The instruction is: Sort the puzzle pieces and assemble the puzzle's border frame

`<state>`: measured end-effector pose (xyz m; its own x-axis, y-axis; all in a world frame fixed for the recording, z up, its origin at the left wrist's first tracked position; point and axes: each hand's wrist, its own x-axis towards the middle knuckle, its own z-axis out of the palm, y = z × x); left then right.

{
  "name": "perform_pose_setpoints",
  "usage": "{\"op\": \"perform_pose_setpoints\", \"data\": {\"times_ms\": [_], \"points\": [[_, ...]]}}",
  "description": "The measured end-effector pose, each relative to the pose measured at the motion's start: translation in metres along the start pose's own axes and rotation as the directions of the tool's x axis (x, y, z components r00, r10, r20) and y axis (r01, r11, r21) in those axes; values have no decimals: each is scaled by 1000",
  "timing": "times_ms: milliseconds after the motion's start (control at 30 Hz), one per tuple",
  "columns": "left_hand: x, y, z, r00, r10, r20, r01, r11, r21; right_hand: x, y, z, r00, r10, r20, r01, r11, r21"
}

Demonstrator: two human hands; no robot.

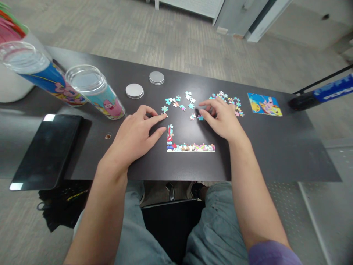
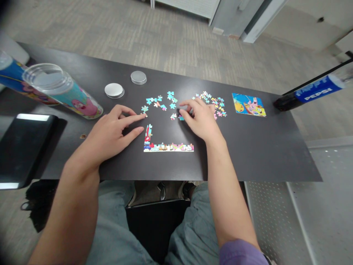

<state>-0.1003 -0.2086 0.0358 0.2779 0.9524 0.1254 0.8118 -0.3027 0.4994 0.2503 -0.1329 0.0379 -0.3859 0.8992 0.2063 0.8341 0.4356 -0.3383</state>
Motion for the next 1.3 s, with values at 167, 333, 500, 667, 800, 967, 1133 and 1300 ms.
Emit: {"op": "perform_pose_setpoints", "data": {"times_ms": [167,333,500,667,800,967,1133,1300], "points": [[1,0,0,1000,-22,2,22,1000,-15,1,-11,11,998,67,-7,-67,998,-18],[1,3,-3,999,-32,25,32,999,-15,-1,-10,10,991,111,-76,-113,993,-24],[2,3,-3,999,-29,25,29,999,-21,19,-9,-1,993,91,-77,-92,996,-4],[1,4,-5,999,-19,37,21,998,-52,62,-11,-7,999,-36,11,36,998,-50],[0,5,-6,998,-32,44,35,998,-56,70,-1,-8,992,-85,91,90,995,-45],[1,5,-5,999,-24,34,27,997,-72,58,18,-16,995,-76,65,77,997,-2],[2,3,-5,999,-30,23,31,997,-72,58,29,-19,999,-14,44,14,1000,-5],[2,3,-5,999,-49,4,49,995,-87,61,23,-13,997,-34,75,34,999,-11]]}}
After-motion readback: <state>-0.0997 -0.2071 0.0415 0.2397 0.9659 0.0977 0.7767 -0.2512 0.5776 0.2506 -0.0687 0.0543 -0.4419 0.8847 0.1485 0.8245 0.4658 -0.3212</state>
